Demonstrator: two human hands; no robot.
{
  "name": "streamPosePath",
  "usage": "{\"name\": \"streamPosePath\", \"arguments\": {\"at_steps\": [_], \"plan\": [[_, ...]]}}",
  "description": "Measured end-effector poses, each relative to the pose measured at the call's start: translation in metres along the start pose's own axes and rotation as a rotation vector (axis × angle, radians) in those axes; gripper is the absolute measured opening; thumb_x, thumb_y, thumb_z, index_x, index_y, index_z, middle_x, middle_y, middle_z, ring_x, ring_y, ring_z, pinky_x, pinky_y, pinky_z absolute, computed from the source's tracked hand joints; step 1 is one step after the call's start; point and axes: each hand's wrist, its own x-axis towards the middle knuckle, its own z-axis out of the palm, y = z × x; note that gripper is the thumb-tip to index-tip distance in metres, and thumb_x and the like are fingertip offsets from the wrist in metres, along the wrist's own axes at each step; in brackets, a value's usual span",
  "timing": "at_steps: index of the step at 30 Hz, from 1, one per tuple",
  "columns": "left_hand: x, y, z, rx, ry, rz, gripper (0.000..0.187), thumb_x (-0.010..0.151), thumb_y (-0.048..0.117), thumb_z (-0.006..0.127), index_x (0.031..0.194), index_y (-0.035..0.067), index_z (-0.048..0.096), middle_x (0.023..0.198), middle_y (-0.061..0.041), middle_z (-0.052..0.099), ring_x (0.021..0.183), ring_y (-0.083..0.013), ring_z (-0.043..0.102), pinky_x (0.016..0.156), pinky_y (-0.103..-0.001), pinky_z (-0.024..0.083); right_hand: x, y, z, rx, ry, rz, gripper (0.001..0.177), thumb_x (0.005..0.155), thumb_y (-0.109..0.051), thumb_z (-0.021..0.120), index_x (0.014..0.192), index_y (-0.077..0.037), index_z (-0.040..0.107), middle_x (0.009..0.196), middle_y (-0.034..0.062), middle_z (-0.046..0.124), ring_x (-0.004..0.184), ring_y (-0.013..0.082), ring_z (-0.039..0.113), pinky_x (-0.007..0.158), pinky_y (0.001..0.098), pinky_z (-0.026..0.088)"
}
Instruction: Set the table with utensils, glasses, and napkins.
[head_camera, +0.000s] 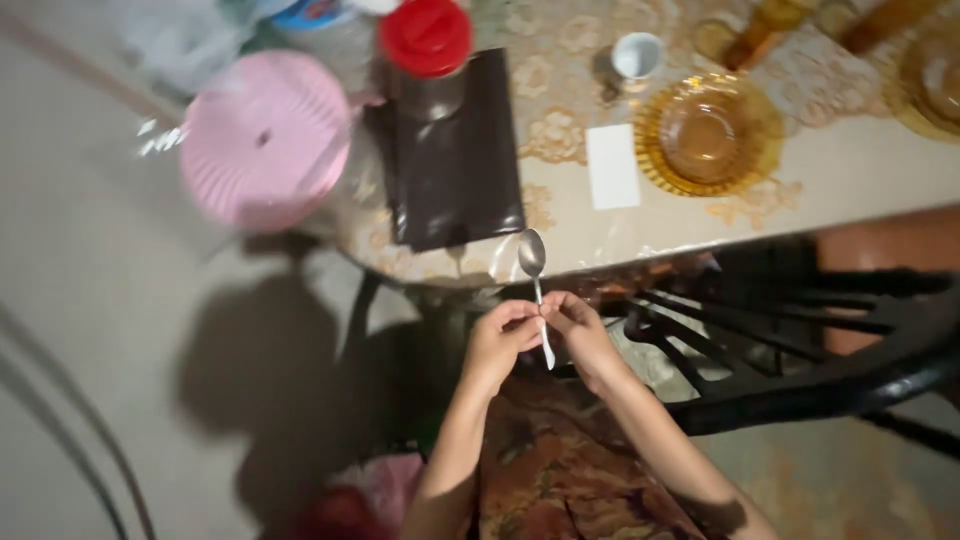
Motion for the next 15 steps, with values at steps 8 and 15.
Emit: {"name": "streamPosePath", "arguments": {"at_steps": [8, 15], "plan": [[0.102, 0.029, 0.009, 0.113, -0.232, -0.185, 0.021, 0.093, 0.008, 0.070, 0.112, 0.000, 0.067, 0.104, -0.005, 0.071, 0.096, -0.0144, 0.070, 0.085, -0.031, 0.061, 0.034, -0.024, -0.003, 0.129, 0.291, -0.128, 0.014, 0.100, -0.016, 0.061, 0.109, -0.007, 0.066, 0.092, -0.0018, 0.067, 0.081, 0.0078, 0.059, 0.070, 0.0230, 0.046], [0.199, 0.032, 0.016, 0.118, -0.426, -0.212, 0.017, 0.094, 0.006, 0.070, 0.108, -0.002, 0.066, 0.105, -0.008, 0.070, 0.097, -0.0165, 0.071, 0.089, -0.033, 0.061, 0.082, -0.013, -0.015, 0.089, 0.442, -0.279, 0.019, 0.096, -0.007, 0.067, 0.115, -0.003, 0.068, 0.088, -0.0021, 0.066, 0.077, 0.0072, 0.057, 0.068, 0.0217, 0.047]]}}
